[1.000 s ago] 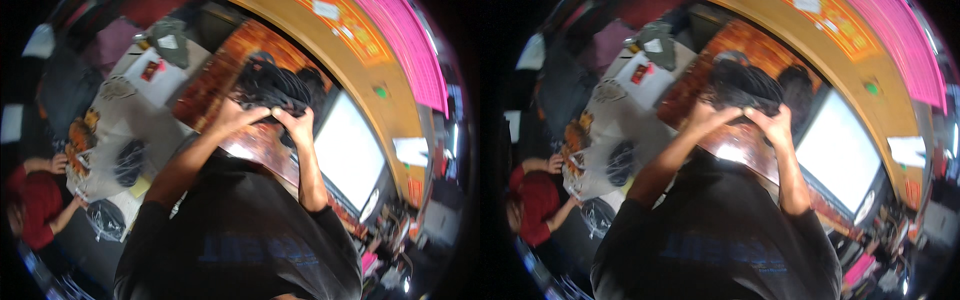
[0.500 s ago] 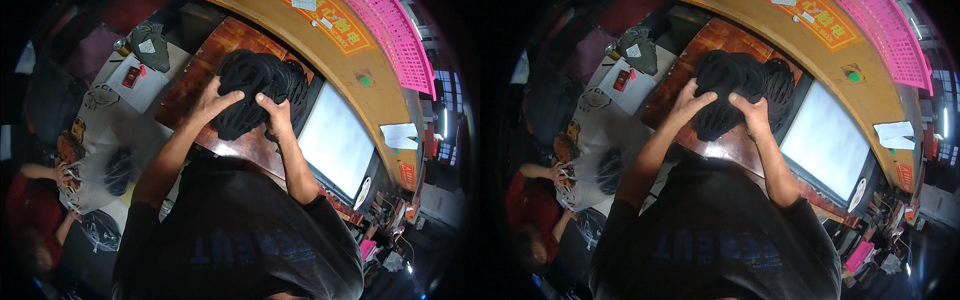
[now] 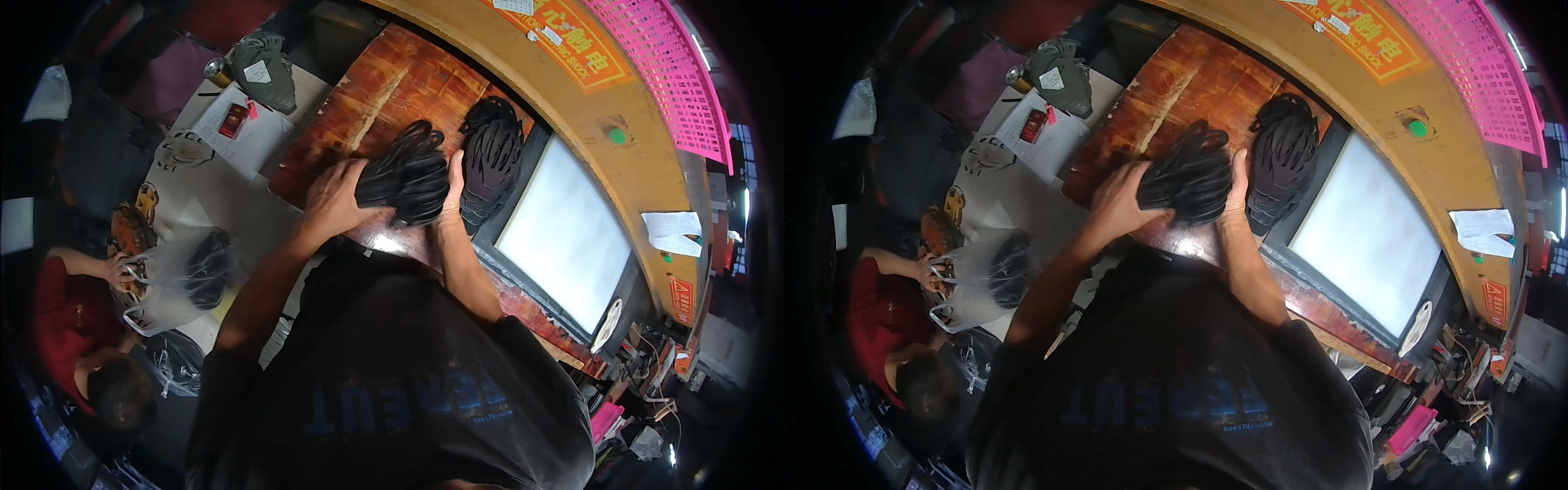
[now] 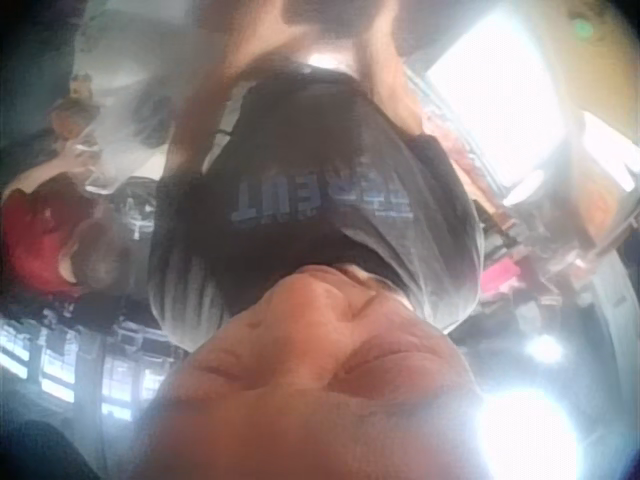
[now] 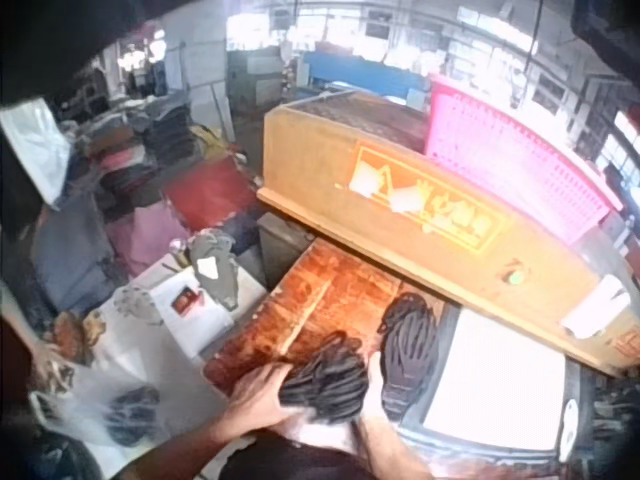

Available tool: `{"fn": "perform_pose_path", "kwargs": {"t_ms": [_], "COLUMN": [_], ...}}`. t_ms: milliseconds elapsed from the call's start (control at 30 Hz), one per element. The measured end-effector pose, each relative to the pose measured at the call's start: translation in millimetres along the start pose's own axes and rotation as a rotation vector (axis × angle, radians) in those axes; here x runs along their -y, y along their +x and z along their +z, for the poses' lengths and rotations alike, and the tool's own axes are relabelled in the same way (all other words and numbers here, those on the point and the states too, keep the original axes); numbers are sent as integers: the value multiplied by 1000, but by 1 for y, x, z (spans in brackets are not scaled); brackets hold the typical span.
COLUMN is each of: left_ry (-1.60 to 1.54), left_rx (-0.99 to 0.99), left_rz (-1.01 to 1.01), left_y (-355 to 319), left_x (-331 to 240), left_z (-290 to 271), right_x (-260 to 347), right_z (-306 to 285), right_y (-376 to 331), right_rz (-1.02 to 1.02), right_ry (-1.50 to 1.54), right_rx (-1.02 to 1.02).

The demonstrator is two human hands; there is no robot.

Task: The person sorts and stacks black rubber parts on a workbench. They pick up parts, align them, and place them in a pile. The person also handles a large black sheet and a white plastic template, placing them on the bench.

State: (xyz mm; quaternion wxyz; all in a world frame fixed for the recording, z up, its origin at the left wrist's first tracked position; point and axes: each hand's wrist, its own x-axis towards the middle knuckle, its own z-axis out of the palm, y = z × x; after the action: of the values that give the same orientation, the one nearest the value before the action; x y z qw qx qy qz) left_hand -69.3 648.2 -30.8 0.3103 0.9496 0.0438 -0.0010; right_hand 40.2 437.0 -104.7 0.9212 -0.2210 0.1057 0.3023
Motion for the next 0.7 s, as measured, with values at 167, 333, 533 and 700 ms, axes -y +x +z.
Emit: {"fn": "perform_pose_path", "kwargs": {"t_ms": [167, 333, 533, 700], "left_ry": [-103, 5, -21, -972], "left_rx": [-25, -14, 12, 388], "left_rz": [47, -29, -119, -458], "left_y": [4, 0, 13, 26], "left_x": [19, 21, 15, 31], "left_z": [23, 8, 12, 5], "right_x": [-3, 5, -1, 4], "right_z": [8, 33, 25, 16], "right_y": [9, 6, 18, -3], "right_rz": [49, 32, -96, -50], "right_ry": [11, -11, -203, -83], "right_rx": [-117, 5, -431, -380]}}
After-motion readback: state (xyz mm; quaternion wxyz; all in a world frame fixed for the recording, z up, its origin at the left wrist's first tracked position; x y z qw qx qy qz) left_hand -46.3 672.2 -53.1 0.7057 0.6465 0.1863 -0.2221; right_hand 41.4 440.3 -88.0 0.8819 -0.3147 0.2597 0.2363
